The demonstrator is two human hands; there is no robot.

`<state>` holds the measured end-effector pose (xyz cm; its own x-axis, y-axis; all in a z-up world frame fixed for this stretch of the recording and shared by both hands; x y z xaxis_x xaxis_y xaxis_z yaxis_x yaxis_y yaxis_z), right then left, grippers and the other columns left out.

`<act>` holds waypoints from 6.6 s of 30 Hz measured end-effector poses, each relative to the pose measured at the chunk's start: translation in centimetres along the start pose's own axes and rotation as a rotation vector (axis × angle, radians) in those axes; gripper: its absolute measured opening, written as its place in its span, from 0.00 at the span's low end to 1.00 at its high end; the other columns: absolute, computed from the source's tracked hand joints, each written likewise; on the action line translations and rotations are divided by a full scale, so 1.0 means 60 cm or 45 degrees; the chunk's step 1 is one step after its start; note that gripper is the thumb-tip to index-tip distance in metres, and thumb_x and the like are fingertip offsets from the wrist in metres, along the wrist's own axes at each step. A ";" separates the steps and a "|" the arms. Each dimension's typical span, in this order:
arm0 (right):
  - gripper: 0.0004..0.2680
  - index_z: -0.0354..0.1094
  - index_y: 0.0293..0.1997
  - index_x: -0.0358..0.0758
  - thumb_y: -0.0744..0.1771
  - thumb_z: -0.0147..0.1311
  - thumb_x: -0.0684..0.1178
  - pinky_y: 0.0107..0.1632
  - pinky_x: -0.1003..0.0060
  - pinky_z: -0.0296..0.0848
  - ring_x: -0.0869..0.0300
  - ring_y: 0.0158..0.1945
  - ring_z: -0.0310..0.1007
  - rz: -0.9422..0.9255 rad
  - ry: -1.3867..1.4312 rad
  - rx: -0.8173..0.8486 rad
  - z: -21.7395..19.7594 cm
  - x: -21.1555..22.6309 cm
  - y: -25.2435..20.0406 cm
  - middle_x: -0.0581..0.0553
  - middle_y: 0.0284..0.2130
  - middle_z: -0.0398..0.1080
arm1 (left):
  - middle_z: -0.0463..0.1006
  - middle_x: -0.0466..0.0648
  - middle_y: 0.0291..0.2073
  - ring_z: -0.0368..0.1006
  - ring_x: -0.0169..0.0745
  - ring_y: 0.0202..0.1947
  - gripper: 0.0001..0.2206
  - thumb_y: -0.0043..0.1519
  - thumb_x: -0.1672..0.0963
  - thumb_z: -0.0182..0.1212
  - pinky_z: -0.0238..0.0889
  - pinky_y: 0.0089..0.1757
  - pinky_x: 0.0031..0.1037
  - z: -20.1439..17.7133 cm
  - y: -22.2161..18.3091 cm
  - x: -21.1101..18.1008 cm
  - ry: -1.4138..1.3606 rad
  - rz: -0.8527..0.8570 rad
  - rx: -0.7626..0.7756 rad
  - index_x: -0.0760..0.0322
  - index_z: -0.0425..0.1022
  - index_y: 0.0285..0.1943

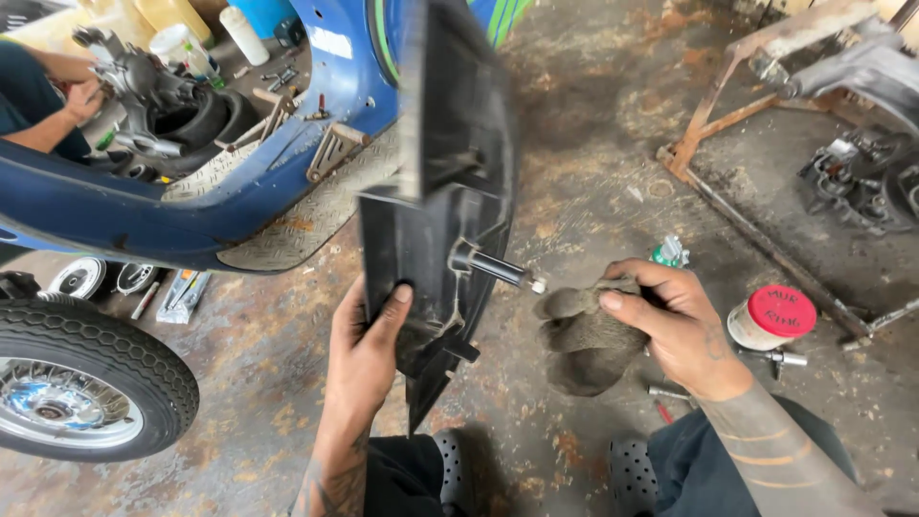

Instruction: The person sits on the workshop floor holding a black plastic scooter body panel on their lap and wipes its surfaces with a cloth. They then use a long screwdriver to poke and scrape around a bolt fitting on the panel, turning the panel over to reach other sides.

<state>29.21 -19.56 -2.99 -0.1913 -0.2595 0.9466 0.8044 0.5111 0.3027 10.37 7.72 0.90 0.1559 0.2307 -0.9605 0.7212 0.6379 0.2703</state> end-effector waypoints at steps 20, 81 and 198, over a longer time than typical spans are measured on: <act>0.13 0.65 0.59 0.23 0.69 0.45 0.40 0.71 0.57 0.60 0.50 0.65 0.62 -0.715 -0.345 -0.269 -0.029 0.177 -0.058 0.35 0.61 0.63 | 0.77 0.62 0.56 0.70 0.51 0.51 0.22 0.62 0.52 0.55 0.57 0.56 0.37 0.124 -0.025 0.068 -0.861 -0.981 -0.162 0.77 0.73 0.58; 0.22 0.64 0.66 0.38 0.63 0.58 0.40 0.43 0.58 0.71 0.50 0.45 0.64 -0.884 -1.641 -0.181 0.099 0.167 -0.029 0.37 0.48 0.58 | 0.82 0.57 0.32 0.76 0.44 0.27 0.12 0.64 0.59 0.57 0.72 0.35 0.32 0.116 -0.054 0.039 0.002 -0.568 0.291 0.80 0.78 0.48; 0.24 0.64 0.69 0.55 0.63 0.51 0.41 0.27 0.67 0.69 0.59 0.31 0.69 -0.756 -1.963 0.213 0.103 0.082 -0.040 0.45 0.40 0.60 | 0.88 0.55 0.29 0.76 0.39 0.19 0.18 0.64 0.54 0.56 0.66 0.26 0.35 0.122 -0.087 0.007 0.788 -0.649 0.364 0.68 0.73 0.60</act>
<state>22.87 -16.99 1.63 -0.8513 0.5119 -0.1150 0.3751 0.7471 0.5488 11.59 -0.90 -1.39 -0.5713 0.3787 -0.7281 0.7588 0.5819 -0.2927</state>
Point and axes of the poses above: each hand's wrist, its own y-axis towards the middle knuckle, its own z-axis out of the palm, x = y × z, the point moved 10 cm from there along y, towards the middle knuckle
